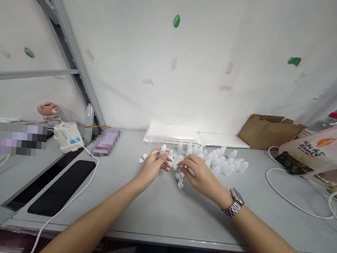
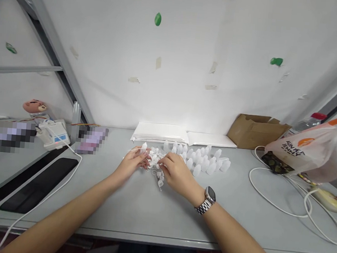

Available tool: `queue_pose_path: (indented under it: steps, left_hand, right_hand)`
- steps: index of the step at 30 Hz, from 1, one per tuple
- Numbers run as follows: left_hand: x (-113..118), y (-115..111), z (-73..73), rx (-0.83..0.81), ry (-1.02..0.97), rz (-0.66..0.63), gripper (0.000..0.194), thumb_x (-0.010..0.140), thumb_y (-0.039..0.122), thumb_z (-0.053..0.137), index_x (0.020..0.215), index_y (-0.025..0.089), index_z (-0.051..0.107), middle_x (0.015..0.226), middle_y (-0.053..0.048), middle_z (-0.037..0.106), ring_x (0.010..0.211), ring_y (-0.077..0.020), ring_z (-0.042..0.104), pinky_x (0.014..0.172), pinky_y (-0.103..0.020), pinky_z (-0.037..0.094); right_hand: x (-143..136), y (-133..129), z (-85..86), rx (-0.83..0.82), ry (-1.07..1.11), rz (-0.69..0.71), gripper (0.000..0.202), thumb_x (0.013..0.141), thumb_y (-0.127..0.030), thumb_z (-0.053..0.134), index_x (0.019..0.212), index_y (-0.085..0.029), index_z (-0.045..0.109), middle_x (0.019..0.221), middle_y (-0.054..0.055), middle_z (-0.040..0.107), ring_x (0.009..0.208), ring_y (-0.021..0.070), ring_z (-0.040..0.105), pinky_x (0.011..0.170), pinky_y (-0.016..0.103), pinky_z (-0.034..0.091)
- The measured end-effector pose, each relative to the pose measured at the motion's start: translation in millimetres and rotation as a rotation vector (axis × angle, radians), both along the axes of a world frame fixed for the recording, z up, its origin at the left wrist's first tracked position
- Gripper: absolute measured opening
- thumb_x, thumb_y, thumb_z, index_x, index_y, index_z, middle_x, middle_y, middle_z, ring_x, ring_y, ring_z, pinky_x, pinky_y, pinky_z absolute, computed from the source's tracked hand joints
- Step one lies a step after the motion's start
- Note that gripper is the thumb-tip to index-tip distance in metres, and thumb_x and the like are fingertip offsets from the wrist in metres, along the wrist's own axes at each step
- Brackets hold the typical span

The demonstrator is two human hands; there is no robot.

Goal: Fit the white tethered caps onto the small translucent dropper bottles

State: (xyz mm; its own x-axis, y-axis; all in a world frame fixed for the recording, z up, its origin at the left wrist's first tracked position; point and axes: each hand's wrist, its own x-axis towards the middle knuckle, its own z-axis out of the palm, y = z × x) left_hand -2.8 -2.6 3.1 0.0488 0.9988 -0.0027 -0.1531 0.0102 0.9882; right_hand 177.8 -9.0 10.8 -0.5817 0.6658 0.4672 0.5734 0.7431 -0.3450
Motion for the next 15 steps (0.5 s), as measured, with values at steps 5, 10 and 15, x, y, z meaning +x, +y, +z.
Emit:
queue_pose_path:
  steps: [5,10,15]
  left_hand:
    - [-6,0,-1.5,-0.079,-0.155,0.047,0.033,0.070,0.039,0.061,0.091,0.015,0.053,0.062,0.005,0.045,0.048,-0.0059,0.043,0.050,-0.021,0.037]
    - [-10,4,-3.6,-0.104,-0.189,0.063,0.036,0.072,0.047,0.057,0.089,0.015,0.055,0.058,0.007,0.038,0.045,-0.0052,0.037,0.047,-0.020,0.033]
    - [-8,1,-1.1,-0.107,-0.173,0.026,0.038,0.072,0.049,0.058,0.090,0.016,0.056,0.063,0.005,0.043,0.049,-0.0057,0.041,0.052,-0.021,0.035]
  right_hand:
    - [5,-1,12.6,-0.155,-0.109,0.162,0.013,0.082,-0.013,0.051,0.089,-0.019,0.060,0.085,0.005,0.056,0.082,0.0179,0.051,0.075,0.033,0.043]
    - [9,-3,17.6,-0.243,-0.177,0.188,0.020,0.077,-0.008,0.054,0.093,-0.019,0.060,0.092,0.006,0.054,0.088,0.0176,0.051,0.076,0.031,0.044]
    - [10,1,9.0,-0.218,-0.195,0.156,0.023,0.080,-0.004,0.046,0.093,-0.018,0.059,0.091,0.006,0.054,0.085,0.0166,0.052,0.073,0.030,0.045]
